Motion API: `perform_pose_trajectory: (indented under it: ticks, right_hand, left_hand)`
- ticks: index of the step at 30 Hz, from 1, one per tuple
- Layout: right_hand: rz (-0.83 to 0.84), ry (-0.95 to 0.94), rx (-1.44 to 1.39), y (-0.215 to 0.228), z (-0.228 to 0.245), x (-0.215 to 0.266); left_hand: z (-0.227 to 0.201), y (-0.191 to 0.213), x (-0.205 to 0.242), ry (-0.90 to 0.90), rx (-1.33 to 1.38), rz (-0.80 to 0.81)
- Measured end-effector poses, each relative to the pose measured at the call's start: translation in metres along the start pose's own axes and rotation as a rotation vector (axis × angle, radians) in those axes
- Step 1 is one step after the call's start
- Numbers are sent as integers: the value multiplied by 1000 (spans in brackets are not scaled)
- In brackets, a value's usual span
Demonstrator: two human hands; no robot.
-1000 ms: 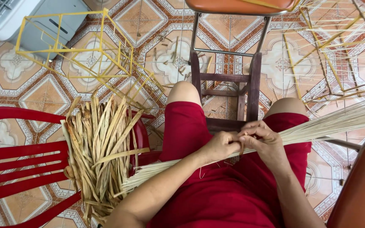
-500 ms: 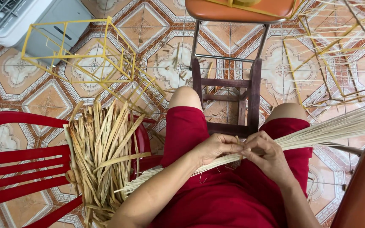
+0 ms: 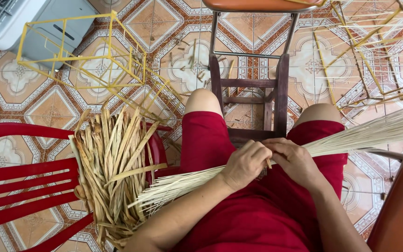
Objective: Assembling and weaving bamboo strips into 3D geometric frames.
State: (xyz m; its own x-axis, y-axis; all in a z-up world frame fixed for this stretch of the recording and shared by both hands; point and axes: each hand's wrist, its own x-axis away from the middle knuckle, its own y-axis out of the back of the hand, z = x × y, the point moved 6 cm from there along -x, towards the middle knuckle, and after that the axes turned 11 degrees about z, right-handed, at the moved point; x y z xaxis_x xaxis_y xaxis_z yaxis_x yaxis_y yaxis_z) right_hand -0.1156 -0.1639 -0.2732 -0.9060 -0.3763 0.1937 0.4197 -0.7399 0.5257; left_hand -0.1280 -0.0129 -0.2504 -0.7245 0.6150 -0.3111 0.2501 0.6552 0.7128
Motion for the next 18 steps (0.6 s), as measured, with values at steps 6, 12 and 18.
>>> perform_pose_trajectory:
  ticks: [6,12,18]
  right_hand:
    - [6,-42,35,-2,0,2]
    - [-155,109,140,9,17,6]
    - [-122,187,420,4,9,-4]
  left_hand:
    - [-3,15,5,-36,38,-67]
    - [-9,30,15,-112,29,44]
    - [-4,21,38,-183,-19,148]
